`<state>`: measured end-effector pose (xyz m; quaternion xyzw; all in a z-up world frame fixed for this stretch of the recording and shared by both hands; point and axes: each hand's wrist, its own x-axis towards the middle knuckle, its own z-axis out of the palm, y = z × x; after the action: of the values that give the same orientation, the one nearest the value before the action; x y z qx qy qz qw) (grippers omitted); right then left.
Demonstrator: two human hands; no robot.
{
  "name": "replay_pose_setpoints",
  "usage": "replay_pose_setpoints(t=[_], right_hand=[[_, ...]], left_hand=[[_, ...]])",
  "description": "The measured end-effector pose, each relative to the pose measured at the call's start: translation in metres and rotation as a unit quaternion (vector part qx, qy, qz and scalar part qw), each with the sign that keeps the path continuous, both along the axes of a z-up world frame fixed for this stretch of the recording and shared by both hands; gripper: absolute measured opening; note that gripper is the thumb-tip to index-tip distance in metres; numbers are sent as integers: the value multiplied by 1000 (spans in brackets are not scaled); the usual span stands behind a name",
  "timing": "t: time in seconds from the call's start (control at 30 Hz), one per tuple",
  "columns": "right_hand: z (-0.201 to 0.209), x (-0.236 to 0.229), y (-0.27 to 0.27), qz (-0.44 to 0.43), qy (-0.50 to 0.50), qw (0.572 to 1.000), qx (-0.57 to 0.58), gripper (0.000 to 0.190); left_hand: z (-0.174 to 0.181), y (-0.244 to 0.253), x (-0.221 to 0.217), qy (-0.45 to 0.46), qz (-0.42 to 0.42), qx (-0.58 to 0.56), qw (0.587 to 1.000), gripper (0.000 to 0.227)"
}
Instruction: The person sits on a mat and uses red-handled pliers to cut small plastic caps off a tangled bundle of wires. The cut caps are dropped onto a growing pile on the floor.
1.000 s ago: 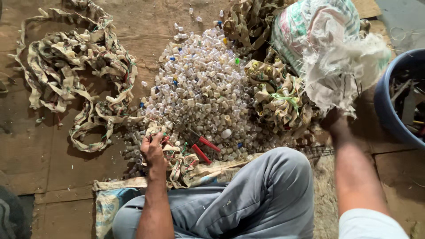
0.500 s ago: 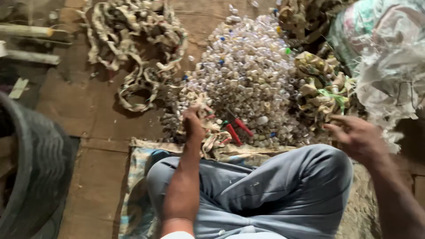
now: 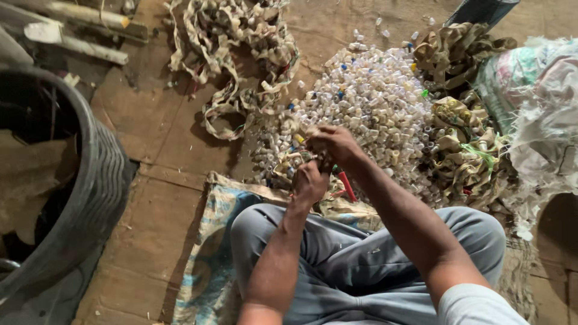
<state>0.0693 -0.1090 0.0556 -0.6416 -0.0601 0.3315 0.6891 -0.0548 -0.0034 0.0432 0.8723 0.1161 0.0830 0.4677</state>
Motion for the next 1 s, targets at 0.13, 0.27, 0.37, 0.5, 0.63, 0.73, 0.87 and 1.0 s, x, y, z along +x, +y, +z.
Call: replay_pose_setpoints(t=[0.13,0.27,0.37,0.5,0.63,0.73,0.87,1.0], right_hand=[[4,1,-9,-116,67,990,41,46],[13,-16,-23,-103,84,987,-94,52],[27,-33,-43,-41,-194,935,-295,51],[39,-29,-68,48,-329,908,-254,42],[17,-26,-74,61,-395,897,-186,26],[-2,-26,-84,30,-306,950,-63,26],[-11,-29,-91,8,-60,998,30,21],[-11,-36,-77,-22,17,994,103,23]], left_hand=[[5,5,0,-88,62,12,994,9],[11,6,-1,-232,91,75,966,15],[16,4,-5,-219,59,110,968,16],[24,-5,-10,-236,22,186,954,13],[30,-15,-12,-227,-5,255,940,23],[27,-18,-9,-227,30,139,964,27],[12,2,14,145,45,-383,911,56],[-16,8,30,63,-41,-555,828,73]])
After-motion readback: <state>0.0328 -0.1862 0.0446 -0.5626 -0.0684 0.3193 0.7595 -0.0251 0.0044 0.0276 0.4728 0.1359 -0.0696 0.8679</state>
